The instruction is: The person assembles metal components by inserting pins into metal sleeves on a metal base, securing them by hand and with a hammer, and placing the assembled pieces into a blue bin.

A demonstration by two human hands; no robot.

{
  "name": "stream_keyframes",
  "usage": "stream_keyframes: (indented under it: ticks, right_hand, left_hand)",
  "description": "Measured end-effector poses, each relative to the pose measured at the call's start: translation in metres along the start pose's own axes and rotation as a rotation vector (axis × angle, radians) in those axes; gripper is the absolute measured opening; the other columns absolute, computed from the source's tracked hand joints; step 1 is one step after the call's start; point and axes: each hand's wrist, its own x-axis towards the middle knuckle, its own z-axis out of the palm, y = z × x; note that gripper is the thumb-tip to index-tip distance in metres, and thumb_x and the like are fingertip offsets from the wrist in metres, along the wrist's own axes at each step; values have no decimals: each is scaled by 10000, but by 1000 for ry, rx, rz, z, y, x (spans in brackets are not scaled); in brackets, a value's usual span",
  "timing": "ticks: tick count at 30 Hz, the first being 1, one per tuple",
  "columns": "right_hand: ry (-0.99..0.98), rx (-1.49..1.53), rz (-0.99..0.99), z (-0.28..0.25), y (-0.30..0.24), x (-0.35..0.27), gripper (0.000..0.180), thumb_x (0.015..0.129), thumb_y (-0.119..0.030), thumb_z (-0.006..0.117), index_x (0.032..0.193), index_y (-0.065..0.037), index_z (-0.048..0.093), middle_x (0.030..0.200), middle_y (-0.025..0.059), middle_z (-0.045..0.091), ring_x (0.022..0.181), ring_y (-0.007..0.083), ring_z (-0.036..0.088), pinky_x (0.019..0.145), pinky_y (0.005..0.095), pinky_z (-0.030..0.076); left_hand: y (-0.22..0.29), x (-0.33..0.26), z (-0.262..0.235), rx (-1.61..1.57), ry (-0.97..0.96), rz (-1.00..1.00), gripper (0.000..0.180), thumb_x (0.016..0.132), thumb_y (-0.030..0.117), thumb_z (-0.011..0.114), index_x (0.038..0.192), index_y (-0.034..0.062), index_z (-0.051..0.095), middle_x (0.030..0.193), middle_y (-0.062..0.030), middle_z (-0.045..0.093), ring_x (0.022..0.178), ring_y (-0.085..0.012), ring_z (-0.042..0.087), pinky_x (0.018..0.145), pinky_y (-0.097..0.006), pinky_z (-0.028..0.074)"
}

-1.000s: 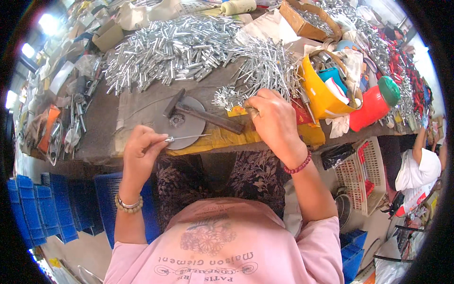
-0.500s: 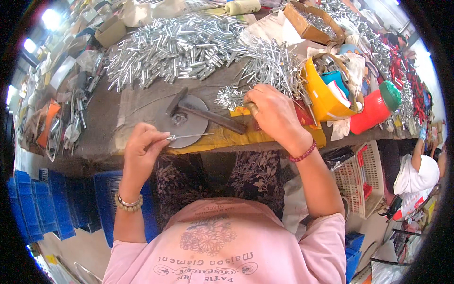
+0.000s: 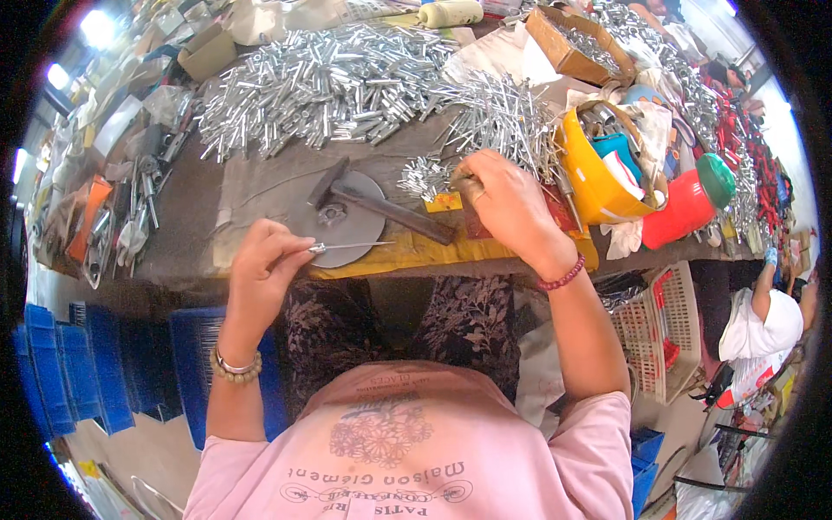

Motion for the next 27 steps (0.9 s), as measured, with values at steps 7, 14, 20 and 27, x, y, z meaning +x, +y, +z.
stream_keyframes:
  ticks: [7, 14, 20, 27]
  right_hand:
    - [-128, 246, 212, -6, -35, 5, 162, 1015, -129, 684, 1085, 16, 705, 1083, 199, 713, 1031, 390, 694, 931, 448, 540]
    - [-53, 328, -86, 21, -70, 9, 130, 975, -35, 720, 1092, 21, 701, 1068, 209, 719, 1024, 399, 695, 907, 437, 548]
    - [-180, 795, 341, 29, -107, 16, 124, 980, 19, 688, 1103, 8, 670, 1036, 199, 728, 978, 393, 707, 864, 441, 553]
    - [153, 274, -233, 72, -120, 10, 203, 902, 62, 661, 1084, -24, 684, 1051, 181, 706, 1023, 424, 691, 876, 490, 564]
  left_hand:
    - [-3, -2, -1, 10, 5, 10, 167, 901, -18, 816, 1064, 20, 815, 968, -73, 640, 901, -211, 637, 791, -307, 498]
    - [-5, -3, 1, 32, 34, 42, 162, 899, 2, 825, 1060, 22, 812, 963, -94, 656, 910, -244, 653, 804, -334, 516]
    - [-7, -1, 3, 87, 71, 101, 145, 891, 75, 866, 1018, 57, 800, 935, -87, 668, 831, -278, 684, 722, -370, 548]
    - [-7, -2, 2, 97, 69, 87, 140, 892, 90, 863, 1014, 83, 795, 926, -81, 662, 825, -291, 681, 704, -397, 538]
